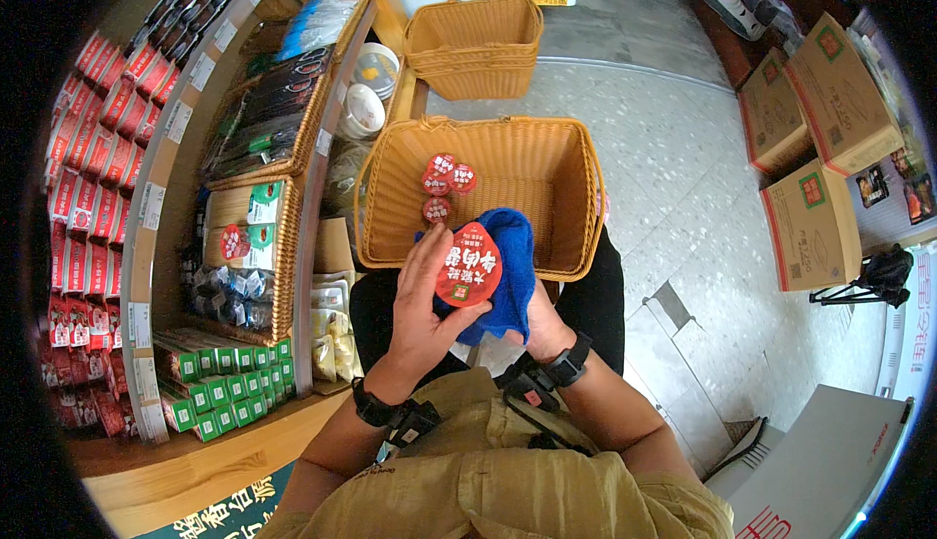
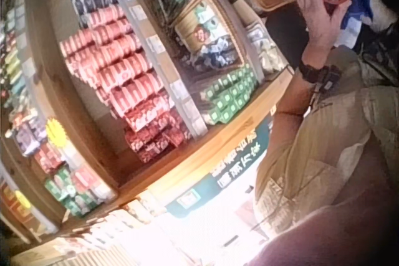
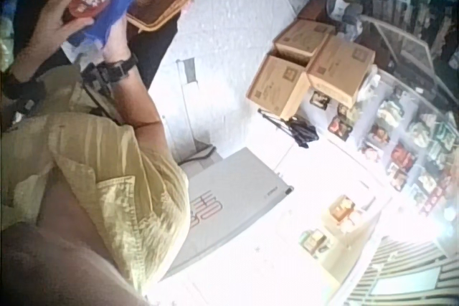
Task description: The person picks up several small containers from a shelf and wipes them with a blue cloth before placing them into a basket.
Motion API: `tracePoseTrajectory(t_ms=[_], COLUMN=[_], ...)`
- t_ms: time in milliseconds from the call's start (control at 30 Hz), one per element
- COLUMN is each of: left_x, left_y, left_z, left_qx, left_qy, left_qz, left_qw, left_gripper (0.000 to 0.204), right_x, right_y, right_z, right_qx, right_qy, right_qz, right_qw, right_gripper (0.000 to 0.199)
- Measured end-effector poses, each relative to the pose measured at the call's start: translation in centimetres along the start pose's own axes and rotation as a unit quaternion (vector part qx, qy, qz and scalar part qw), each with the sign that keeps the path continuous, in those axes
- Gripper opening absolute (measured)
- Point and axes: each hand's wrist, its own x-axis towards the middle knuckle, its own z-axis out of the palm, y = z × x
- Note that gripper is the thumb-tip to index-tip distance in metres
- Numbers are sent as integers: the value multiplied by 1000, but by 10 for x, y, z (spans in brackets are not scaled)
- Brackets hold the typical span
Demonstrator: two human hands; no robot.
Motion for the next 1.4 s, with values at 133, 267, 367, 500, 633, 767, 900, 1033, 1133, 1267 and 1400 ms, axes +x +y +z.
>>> tracePoseTrajectory(t_ms=[133, 267, 367, 500, 633, 767, 900, 1033, 1133, 1267, 1400], left_x=[-5, 0, -2, -7, -8, 0, 4, 11, 13, 10, 6], left_y=[-2, 5, 1, -2, -11, -11, -8, -16, -18, -25, -34], left_z=[5, 4, 9, 15, 19, 11, 2, -4, -4, 0, 8], left_qx=[0, -42, -65, -140, -357, -500, -614, -686, -693, -683, -664], left_qy=[-26, -52, -52, -6, 28, 38, -10, -21, -41, -58, -49], left_qz=[10, 10, 9, -21, -178, -263, -385, -372, -364, -373, -402], left_qw=[1000, 998, 997, 990, 917, 824, 689, 626, 621, 626, 629], left_gripper=[77, 78, 70, 55, 54, 53, 52, 52, 54, 54, 54], right_x=[11, 16, 17, 11, 9, 16, 18, 12, 6, 5, 2], right_y=[4, 10, 19, 27, 32, 24, 10, 4, 1, 4, 7], right_z=[-11, -6, -10, -7, -5, 0, -1, -3, -13, -20, -18], right_qx=[-7, -136, -175, -132, -284, -591, -638, -599, -562, -510, -447], right_qy=[89, 117, 118, 150, 85, 51, 29, 16, -2, -20, 15], right_qz=[2, -60, -81, -61, -107, -236, -247, -256, -206, -215, -198], right_qw=[996, 982, 974, 978, 949, 770, 729, 759, 801, 832, 872], right_gripper=[41, 26, 27, 28, 51, 57, 57, 45, 32, 29, 27])
